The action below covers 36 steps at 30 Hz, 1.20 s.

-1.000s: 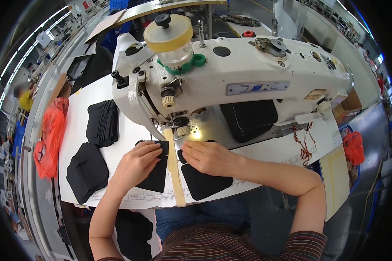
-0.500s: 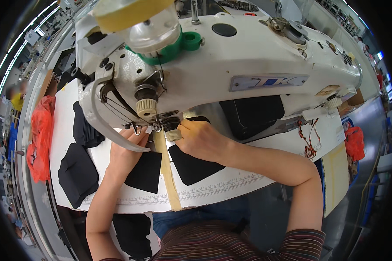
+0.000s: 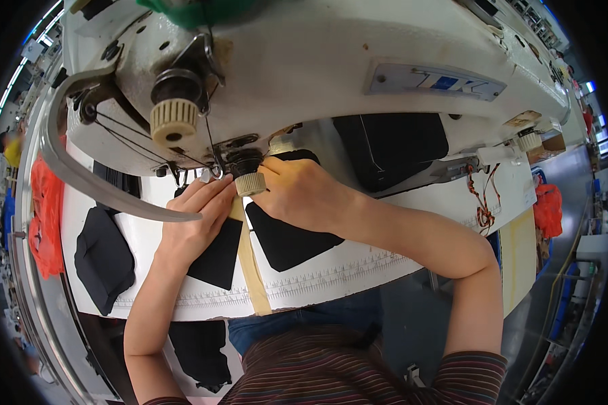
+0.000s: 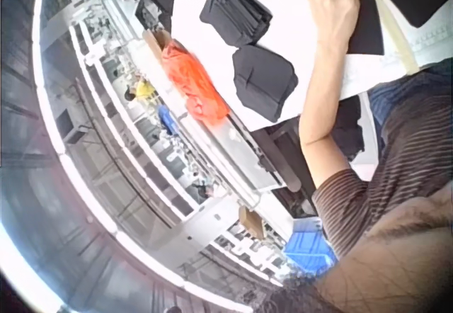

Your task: The person joins black fabric pieces together using an industrial sewing machine.

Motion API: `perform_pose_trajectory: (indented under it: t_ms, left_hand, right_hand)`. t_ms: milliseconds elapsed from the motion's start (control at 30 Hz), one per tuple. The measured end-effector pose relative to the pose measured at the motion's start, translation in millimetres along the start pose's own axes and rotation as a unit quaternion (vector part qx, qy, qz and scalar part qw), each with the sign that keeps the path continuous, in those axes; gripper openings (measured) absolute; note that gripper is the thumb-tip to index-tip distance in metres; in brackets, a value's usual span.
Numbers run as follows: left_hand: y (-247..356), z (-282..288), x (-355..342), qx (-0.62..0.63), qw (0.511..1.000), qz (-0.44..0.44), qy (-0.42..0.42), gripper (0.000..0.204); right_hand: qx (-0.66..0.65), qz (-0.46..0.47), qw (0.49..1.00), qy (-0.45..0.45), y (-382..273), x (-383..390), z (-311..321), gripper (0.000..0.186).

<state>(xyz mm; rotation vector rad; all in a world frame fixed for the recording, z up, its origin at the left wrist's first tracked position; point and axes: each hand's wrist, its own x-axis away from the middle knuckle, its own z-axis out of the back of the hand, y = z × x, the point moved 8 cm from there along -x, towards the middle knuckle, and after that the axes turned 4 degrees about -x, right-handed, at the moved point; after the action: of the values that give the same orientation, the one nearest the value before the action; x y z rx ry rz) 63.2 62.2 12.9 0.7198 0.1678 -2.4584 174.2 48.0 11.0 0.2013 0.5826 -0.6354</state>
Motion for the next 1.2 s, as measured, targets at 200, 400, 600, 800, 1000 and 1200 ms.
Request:
perform_pose_trajectory:
  t_ms: [200, 400, 600, 800, 1000, 1200]
  left_hand:
    - [1, -2, 1, -0.013, 1.000, -0.015, 0.005, 0.029]
    - [3, -4, 2, -0.021, 1.000, -0.015, -0.005, 0.028]
    - [3, -7, -1, -0.019, 1.000, -0.020, -0.002, 0.026]
    - [3, -2, -6, -0.026, 1.000, -0.015, 0.002, 0.026]
    - [2, -2, -7, -0.019, 1.000, -0.012, 0.013, 0.021]
    - [0, 0, -4, 0.015, 1.000, 0.003, -0.002, 0.019]
  right_hand:
    - [0.009, 0.008, 1.000, -0.010, -3, 1, 1, 0.009]
    - [-0.006, 0.012, 1.000, 0.002, -3, 3, 0, 0.010]
    - [0.002, 0.010, 1.000, -0.019, -2, 4, -2, 0.009]
    - [0.014, 0.011, 1.000, 0.007, -1, -2, -4, 0.009]
    - [0.027, -0.002, 1.000, -0.005, -2, 1, -9, 0.013]
    - [-0.025, -0.007, 0.998, -0.052, -8, 2, 0, 0.010]
